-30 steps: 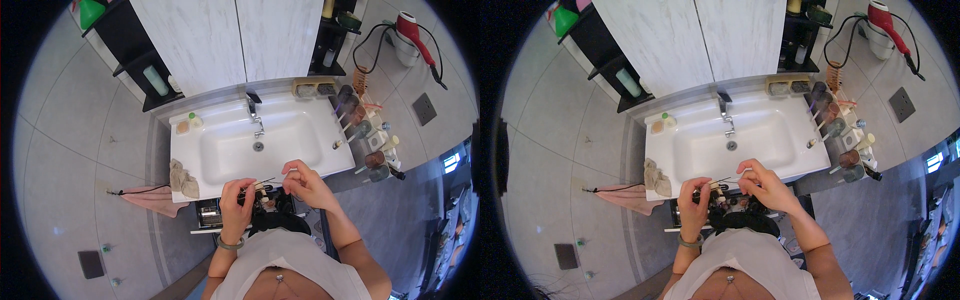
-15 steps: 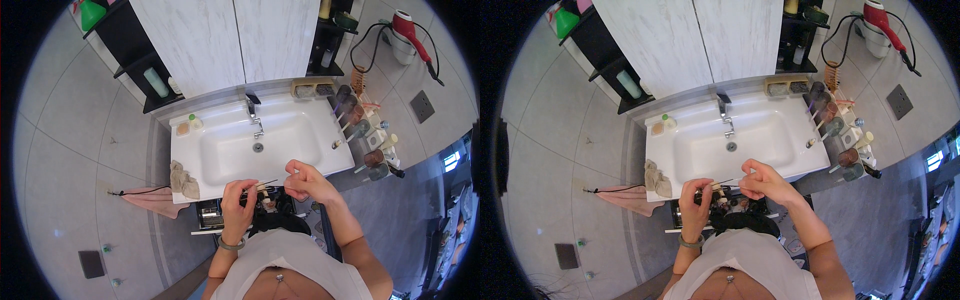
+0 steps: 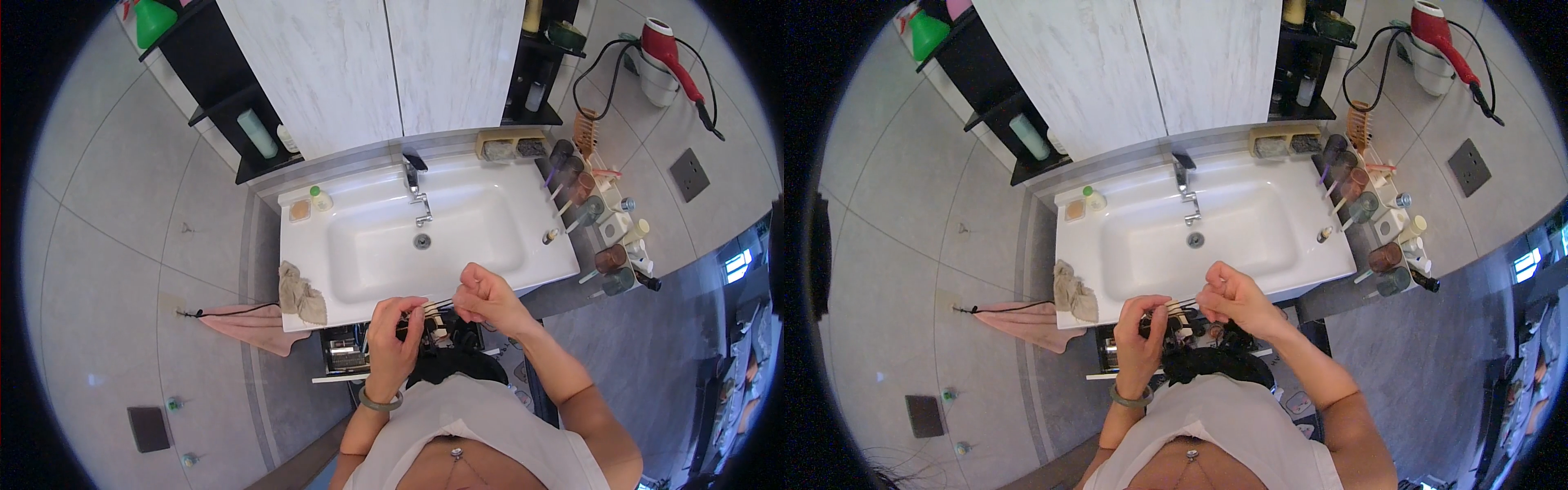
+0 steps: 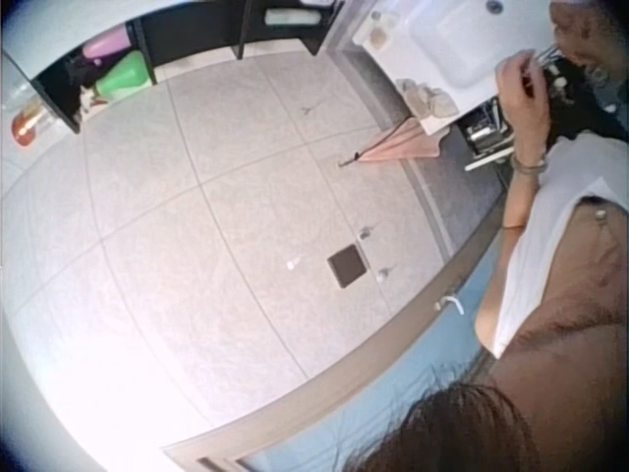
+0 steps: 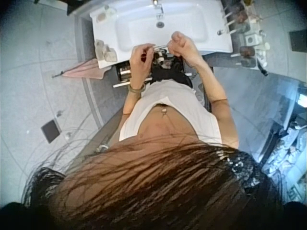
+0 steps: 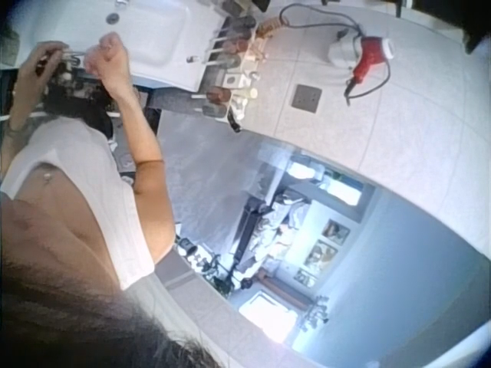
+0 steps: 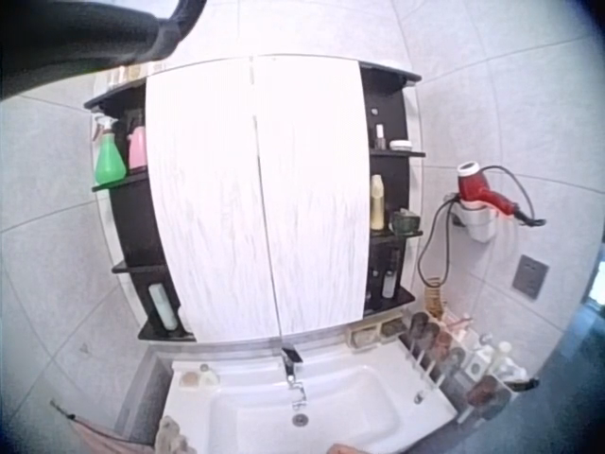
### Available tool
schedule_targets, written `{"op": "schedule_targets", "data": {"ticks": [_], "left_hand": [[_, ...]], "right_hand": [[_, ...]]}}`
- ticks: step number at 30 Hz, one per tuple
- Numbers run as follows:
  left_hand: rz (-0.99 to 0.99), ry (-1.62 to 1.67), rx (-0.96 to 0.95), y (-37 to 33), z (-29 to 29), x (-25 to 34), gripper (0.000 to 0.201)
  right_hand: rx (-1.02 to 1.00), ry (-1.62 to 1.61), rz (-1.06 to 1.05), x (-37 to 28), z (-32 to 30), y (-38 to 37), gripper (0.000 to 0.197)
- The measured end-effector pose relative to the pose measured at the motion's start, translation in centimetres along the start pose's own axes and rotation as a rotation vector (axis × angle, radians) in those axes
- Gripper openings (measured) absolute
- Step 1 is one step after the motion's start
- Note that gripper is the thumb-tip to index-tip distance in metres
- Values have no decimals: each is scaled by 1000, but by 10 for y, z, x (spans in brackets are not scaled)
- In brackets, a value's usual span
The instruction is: The person wipes various cosmetic and grooming items with a cloth, including an electric shaver and a small black box, before organizing them within a bathroom sink drawer.
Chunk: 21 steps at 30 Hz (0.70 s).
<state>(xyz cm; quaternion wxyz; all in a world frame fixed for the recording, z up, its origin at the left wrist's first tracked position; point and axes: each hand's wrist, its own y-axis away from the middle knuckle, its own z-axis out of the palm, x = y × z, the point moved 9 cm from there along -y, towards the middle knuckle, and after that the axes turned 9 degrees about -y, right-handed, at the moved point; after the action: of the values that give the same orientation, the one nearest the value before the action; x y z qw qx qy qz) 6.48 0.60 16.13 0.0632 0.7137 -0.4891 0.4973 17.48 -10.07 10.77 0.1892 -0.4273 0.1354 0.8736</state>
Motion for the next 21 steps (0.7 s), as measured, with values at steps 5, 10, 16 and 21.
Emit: {"op": "schedule_targets", "data": {"ticks": [5,10,16,21], "left_hand": [[-49,32,-37,1,3,-2,12],[-180,139,-104,8,16,-17,12],[-467,394,-193,35,54,-61,13],[-751,1051,-148,68,86,-72,34]], "right_hand": [[3,26,-16,3,1,5,20],[128,146,-28,10,-8,16,11],[329,-14,37,45,-25,31,12],[412,-52,89,74,-44,45,14]]}}
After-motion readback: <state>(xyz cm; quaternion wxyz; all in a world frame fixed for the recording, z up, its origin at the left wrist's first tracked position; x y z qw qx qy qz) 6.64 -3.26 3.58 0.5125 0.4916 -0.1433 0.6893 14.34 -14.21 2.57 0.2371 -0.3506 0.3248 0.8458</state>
